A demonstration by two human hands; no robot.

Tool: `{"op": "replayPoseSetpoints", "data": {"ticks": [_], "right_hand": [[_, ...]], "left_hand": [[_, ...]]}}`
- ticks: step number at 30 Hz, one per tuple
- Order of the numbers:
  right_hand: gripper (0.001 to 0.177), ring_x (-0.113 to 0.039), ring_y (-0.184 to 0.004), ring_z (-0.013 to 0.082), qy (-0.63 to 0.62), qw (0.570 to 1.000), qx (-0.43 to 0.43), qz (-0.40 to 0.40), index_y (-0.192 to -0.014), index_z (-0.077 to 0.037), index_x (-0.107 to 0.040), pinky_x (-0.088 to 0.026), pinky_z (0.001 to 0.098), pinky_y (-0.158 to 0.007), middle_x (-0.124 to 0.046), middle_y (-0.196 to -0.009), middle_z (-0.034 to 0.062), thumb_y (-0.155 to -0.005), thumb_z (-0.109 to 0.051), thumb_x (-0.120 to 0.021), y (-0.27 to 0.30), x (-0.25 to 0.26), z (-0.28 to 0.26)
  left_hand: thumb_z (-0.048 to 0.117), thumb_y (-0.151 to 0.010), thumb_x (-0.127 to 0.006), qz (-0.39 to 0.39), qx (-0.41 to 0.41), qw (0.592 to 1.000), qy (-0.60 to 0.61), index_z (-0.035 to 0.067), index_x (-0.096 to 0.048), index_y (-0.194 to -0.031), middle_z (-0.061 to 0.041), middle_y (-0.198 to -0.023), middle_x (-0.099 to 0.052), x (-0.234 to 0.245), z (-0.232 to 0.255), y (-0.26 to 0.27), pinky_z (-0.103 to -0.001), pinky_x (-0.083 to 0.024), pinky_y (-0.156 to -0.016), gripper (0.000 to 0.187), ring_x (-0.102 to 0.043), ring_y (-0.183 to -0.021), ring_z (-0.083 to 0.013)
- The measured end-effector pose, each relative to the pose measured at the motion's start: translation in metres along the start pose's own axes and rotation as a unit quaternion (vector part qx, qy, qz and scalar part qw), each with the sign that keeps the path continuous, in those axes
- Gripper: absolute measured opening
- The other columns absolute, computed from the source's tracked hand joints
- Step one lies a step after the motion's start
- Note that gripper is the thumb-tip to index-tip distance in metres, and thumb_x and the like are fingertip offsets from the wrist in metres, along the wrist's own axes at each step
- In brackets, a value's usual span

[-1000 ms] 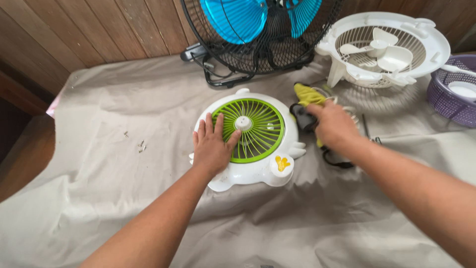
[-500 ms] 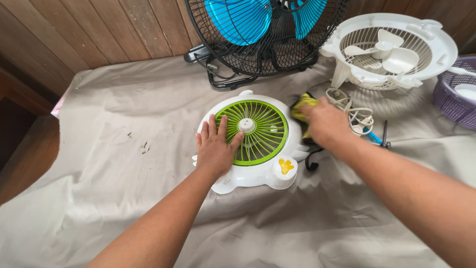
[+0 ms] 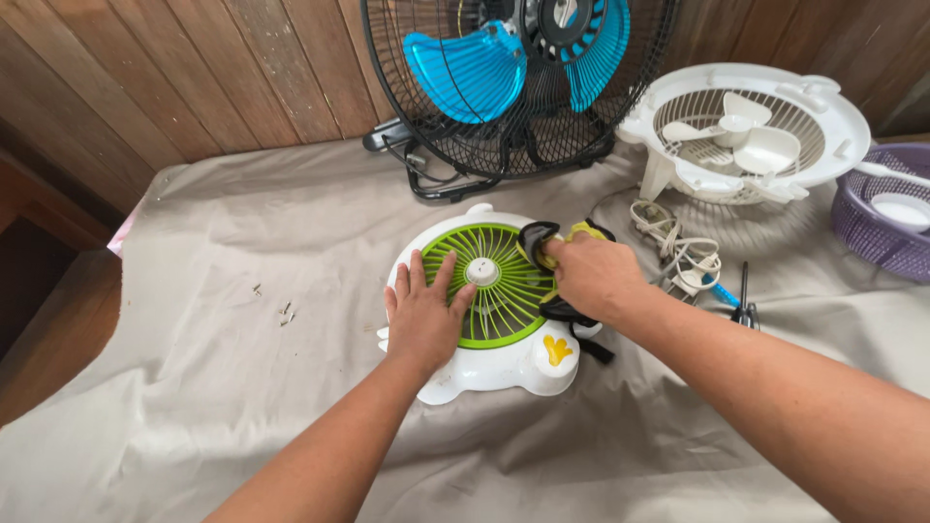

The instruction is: The person uses a screwdriver to remove screws from a small white electric fan, then separates the front grille and housing to expose the blades. They wipe the fan blades with a cloth. The video ends with the fan partially disassembled on a cloth-covered surface.

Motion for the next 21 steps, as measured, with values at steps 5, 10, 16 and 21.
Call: {"op": "replayPoseSetpoints", "data": {"ticks": [5,10,16,21], "right_hand": [[0.037,-0.071,-0.099,0.0362,0.005,0.998,-0.025,-0.050,-0.125,-0.021,-0.068,-0.057,0.0488,-0.086,-0.073,-0.106,0.0150,-0.089,-0.017,-0.058,-0.019,0.001,-0.022],[0.032,-0.073,-0.096,0.0347,0.033,0.998,0.026,-0.043,-0.118,-0.010,-0.070,-0.058,0.0481,-0.082,-0.076,-0.101,0.0148,-0.090,-0.016,-0.055,0.002,-0.045,-0.037],[0.027,-0.073,-0.100,0.0319,0.128,0.985,-0.094,-0.073,-0.112,-0.010,-0.072,-0.060,0.0466,-0.079,-0.074,-0.107,0.0136,-0.091,-0.018,-0.057,-0.008,-0.016,0.039],[0.032,-0.066,-0.102,0.0376,0.032,0.999,0.018,0.003,-0.120,-0.019,-0.065,-0.055,0.0492,-0.084,-0.067,-0.109,0.0179,-0.088,-0.019,-0.058,0.009,-0.002,-0.011]], "left_hand": [[0.048,-0.101,-0.044,0.000,-0.043,0.999,0.007,0.015,-0.040,-0.155,-0.012,-0.153,-0.042,-0.003,0.009,0.000,-0.044,-0.035,-0.114,0.064,-0.041,-0.137,-0.0334],[0.041,-0.103,-0.042,0.035,-0.068,0.997,-0.011,0.007,-0.038,-0.156,-0.017,-0.149,-0.043,-0.012,0.011,0.000,-0.043,-0.034,-0.114,0.063,-0.041,-0.132,-0.0361],[0.052,-0.099,-0.046,0.032,-0.066,0.997,0.018,0.005,-0.034,-0.155,-0.019,-0.154,-0.036,-0.007,0.011,0.006,-0.043,-0.027,-0.117,0.074,-0.032,-0.139,-0.0361],[0.055,-0.093,-0.052,0.040,-0.066,0.997,-0.003,0.006,-0.033,-0.156,-0.017,-0.155,-0.036,-0.004,0.019,0.007,-0.044,-0.026,-0.118,0.082,-0.032,-0.141,-0.0344]]}}
Point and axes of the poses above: each hand's wrist, its own y-axis away from the middle knuckle, its own x-axis out of the back of the hand, z = x × y, the point moved 8 cm from there along -y, towards the middle knuckle
